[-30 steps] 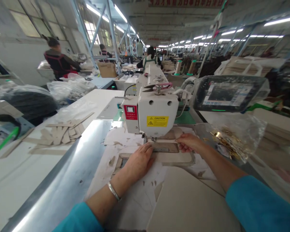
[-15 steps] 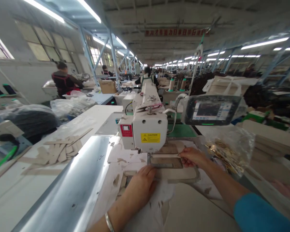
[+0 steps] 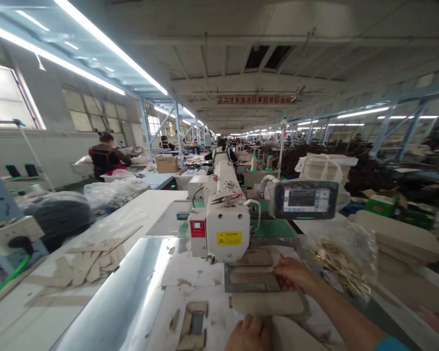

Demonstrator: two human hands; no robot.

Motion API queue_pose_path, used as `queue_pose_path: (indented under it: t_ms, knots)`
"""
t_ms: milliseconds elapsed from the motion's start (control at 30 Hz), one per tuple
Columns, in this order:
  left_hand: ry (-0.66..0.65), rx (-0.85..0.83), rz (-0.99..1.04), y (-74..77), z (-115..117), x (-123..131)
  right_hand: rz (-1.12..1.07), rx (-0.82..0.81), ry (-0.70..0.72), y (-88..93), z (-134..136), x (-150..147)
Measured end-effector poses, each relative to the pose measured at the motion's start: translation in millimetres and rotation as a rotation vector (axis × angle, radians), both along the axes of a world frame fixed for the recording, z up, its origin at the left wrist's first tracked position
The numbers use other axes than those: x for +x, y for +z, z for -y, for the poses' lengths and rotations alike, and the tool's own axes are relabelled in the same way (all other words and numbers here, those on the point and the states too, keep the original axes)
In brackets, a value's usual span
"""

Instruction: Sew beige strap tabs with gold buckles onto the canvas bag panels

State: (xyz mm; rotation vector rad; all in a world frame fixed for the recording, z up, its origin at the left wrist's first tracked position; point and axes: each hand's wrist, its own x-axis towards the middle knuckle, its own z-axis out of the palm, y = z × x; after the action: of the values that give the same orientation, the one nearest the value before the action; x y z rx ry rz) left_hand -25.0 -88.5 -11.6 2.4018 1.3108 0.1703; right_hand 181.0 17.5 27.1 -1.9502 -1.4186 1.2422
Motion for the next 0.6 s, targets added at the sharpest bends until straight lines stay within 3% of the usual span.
queue_pose_path:
  t_ms: [100, 200, 333, 467, 600]
  knots:
    - [-0.037, -0.078, -0.059, 35.4, 11.3, 4.7, 0.046, 0.081, 0.007, 7.8, -0.4, 0.1]
    - [-0.051, -0.012, 0.026, 60.1, 16.8, 4.5, 0.11, 0.18, 0.032, 11.0, -5.4, 6.3]
    - [-0.11, 0.007, 0.007, 65.1, 14.9, 5.7, 0.221, 0.251, 0.047, 12.9, -10.3, 22.9]
    - [-0.169, 0.007, 0.034, 66.4, 13.0, 12.7, 0.324, 0.348, -0.011, 26.3, -4.8, 48.4]
    - [-0.123, -0.058, 0.085, 66.0, 9.2, 18.7, 0.279, 0.404, -0.024, 41.7, 15.3, 76.4]
